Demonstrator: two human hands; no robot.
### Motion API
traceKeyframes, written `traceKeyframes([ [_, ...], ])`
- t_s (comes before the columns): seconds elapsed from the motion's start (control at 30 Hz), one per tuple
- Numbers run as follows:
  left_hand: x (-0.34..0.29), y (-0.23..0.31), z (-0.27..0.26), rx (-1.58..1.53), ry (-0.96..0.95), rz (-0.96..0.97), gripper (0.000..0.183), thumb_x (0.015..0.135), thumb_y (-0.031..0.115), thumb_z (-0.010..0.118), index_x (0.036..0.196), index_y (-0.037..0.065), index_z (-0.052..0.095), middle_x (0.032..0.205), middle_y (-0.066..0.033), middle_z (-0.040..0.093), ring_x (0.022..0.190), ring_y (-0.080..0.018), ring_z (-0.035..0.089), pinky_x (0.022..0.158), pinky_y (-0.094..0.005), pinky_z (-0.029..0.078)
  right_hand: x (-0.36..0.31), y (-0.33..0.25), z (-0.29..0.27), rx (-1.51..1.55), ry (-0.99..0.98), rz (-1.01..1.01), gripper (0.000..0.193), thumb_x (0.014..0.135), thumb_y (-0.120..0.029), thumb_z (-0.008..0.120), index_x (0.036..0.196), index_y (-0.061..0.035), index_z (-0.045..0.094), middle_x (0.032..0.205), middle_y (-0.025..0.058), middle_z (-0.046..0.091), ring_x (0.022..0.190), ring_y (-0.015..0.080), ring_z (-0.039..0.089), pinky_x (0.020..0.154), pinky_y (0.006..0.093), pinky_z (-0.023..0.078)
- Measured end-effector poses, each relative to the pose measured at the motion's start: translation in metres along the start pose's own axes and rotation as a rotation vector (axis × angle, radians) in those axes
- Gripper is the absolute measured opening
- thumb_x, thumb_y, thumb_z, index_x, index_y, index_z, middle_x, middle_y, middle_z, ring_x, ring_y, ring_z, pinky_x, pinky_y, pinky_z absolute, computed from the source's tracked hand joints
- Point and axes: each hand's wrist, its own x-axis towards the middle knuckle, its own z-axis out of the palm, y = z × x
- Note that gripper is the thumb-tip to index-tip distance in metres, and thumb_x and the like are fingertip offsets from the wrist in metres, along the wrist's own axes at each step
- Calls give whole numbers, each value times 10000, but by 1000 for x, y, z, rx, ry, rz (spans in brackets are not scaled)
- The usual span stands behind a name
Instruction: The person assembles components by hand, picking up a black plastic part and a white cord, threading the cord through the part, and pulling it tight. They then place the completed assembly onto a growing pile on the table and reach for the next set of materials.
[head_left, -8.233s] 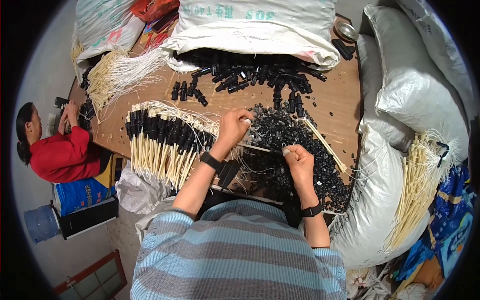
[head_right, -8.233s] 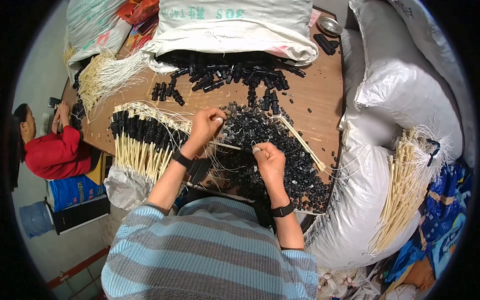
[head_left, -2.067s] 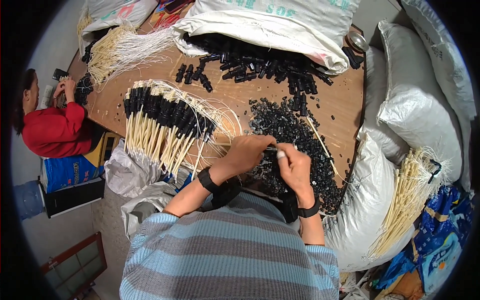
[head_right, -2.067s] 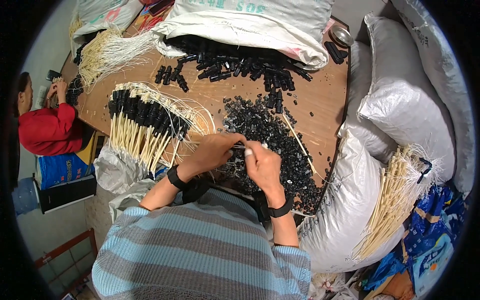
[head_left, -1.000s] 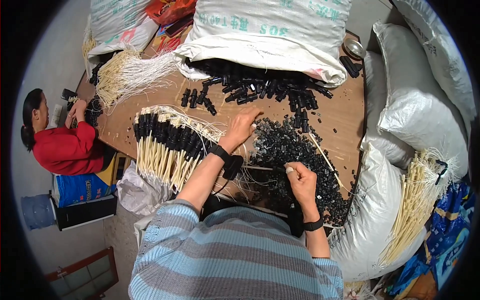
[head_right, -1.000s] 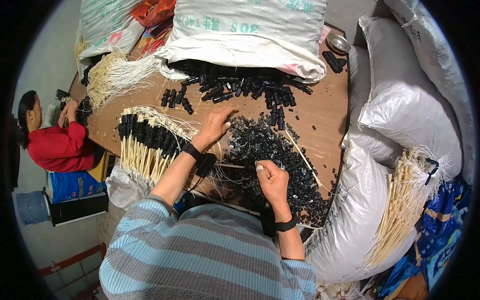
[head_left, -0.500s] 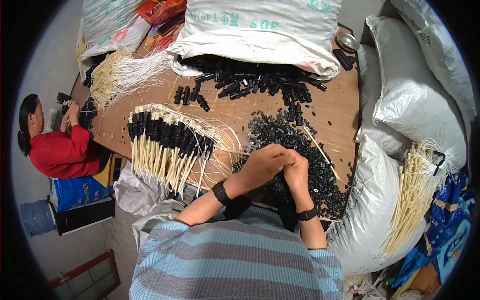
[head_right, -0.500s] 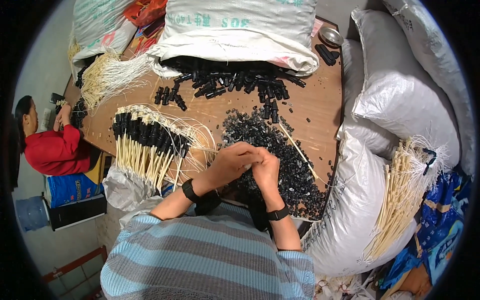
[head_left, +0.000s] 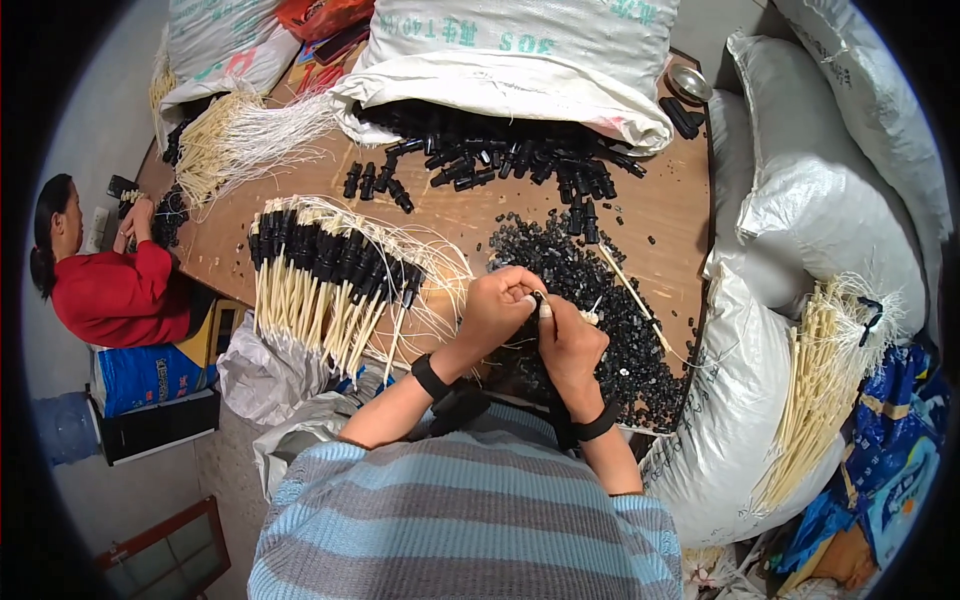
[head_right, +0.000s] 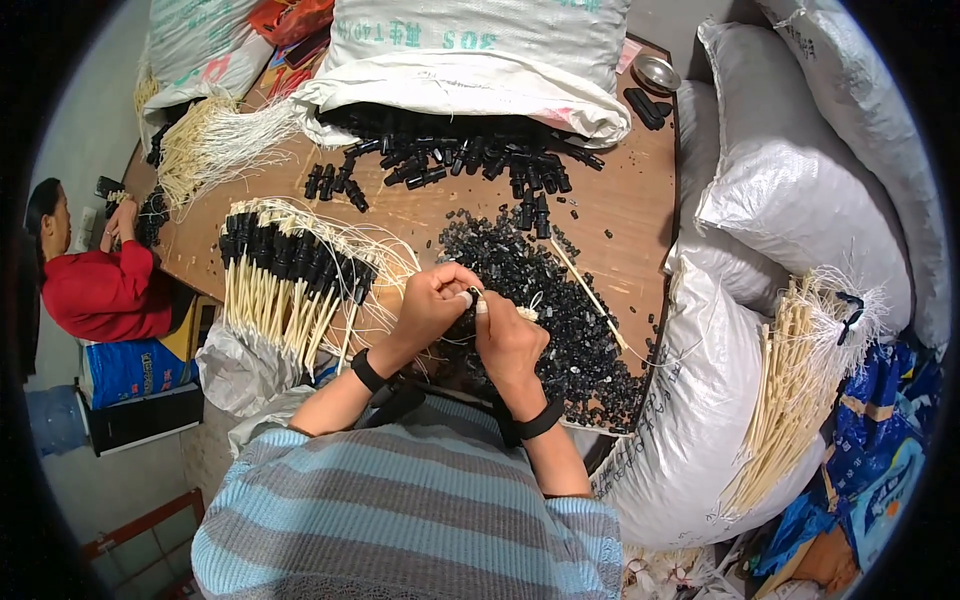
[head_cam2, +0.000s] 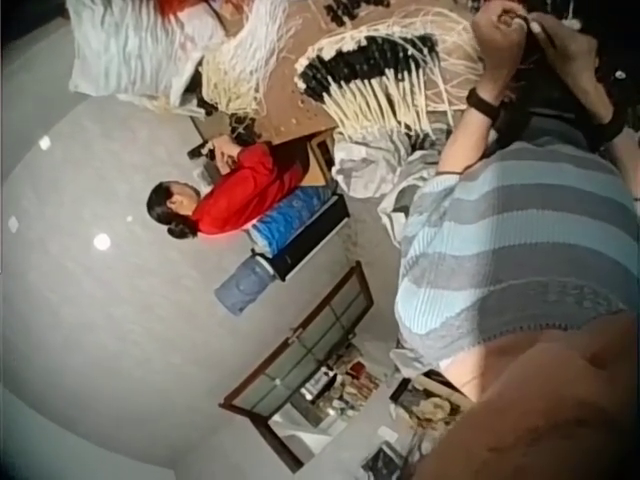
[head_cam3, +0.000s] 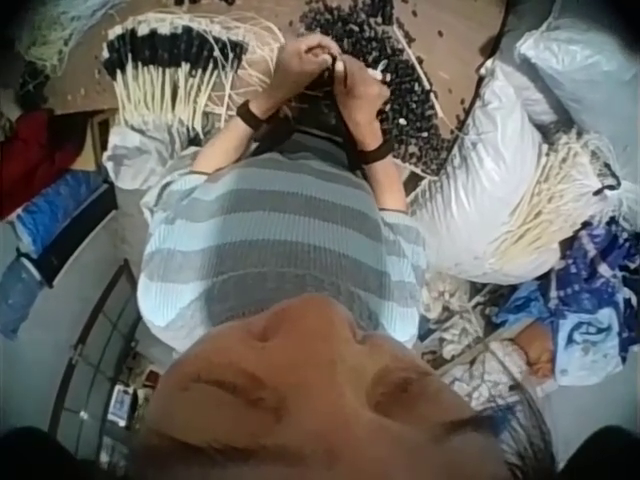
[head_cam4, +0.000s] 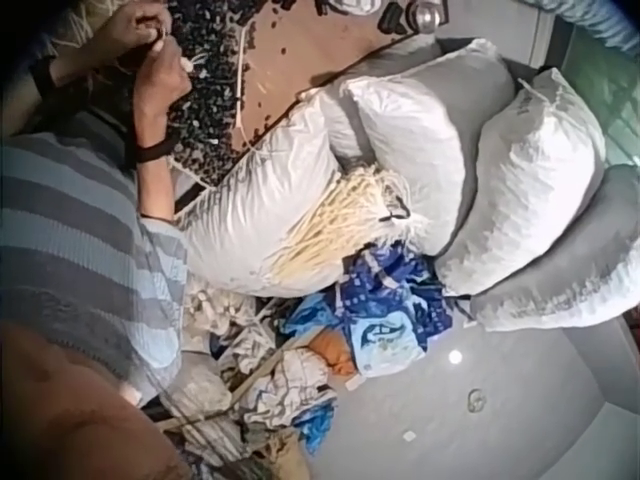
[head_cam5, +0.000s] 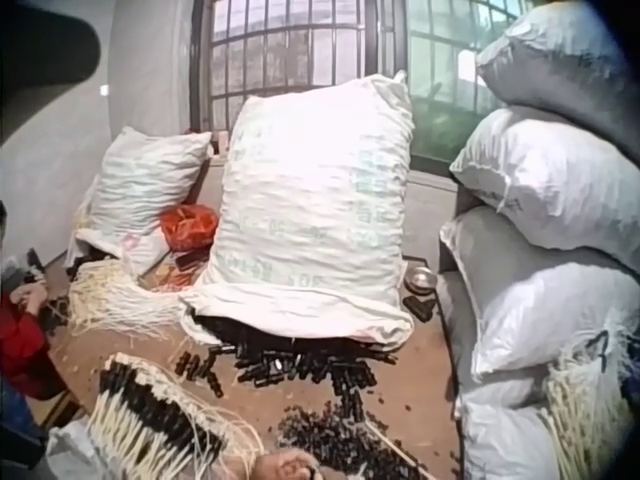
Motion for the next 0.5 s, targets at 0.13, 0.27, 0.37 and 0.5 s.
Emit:
traceKeyframes([
  [0.13, 2, 2, -2, 200, 96, 202, 114, 744, -58, 591, 815, 8, 652, 702, 9, 569, 633, -36, 468, 554, -197, 372, -1, 0, -3, 58, 32, -46, 120, 827, -75, 676, 947, -71, 666, 729, 54, 654, 534, 190, 612, 484, 292, 462],
  [0.27, 8, 1, -14, 352, 147, 339, 120, 682, -49, 616, 782, 7, 652, 740, -60, 605, 656, -133, 561, 590, -242, 444, 0, 6, -13, 718, -228, 373, 103, 861, -62, 659, 960, -37, 645, 690, -13, 603, 530, 52, 513, 465, 205, 380],
  [0.37, 10, 22, -13, 594, 112, 718, 206, 643, -35, 631, 842, 13, 651, 799, -104, 638, 736, -228, 625, 630, -296, 498, 6, 13, -27, 1259, -264, 662, 110, 865, -60, 657, 962, -18, 623, 684, -33, 560, 526, 11, 437, 465, 171, 326],
  [0.5, -1, 22, -12, 626, -287, 400, 359, 669, -3, 660, 1021, 69, 652, 883, -115, 673, 779, -314, 655, 715, -373, 531, 12, 17, -38, 1554, -275, 764, 174, 868, -78, 653, 1019, 2, 620, 678, -53, 519, 500, 6, 351, 459, 165, 267],
])
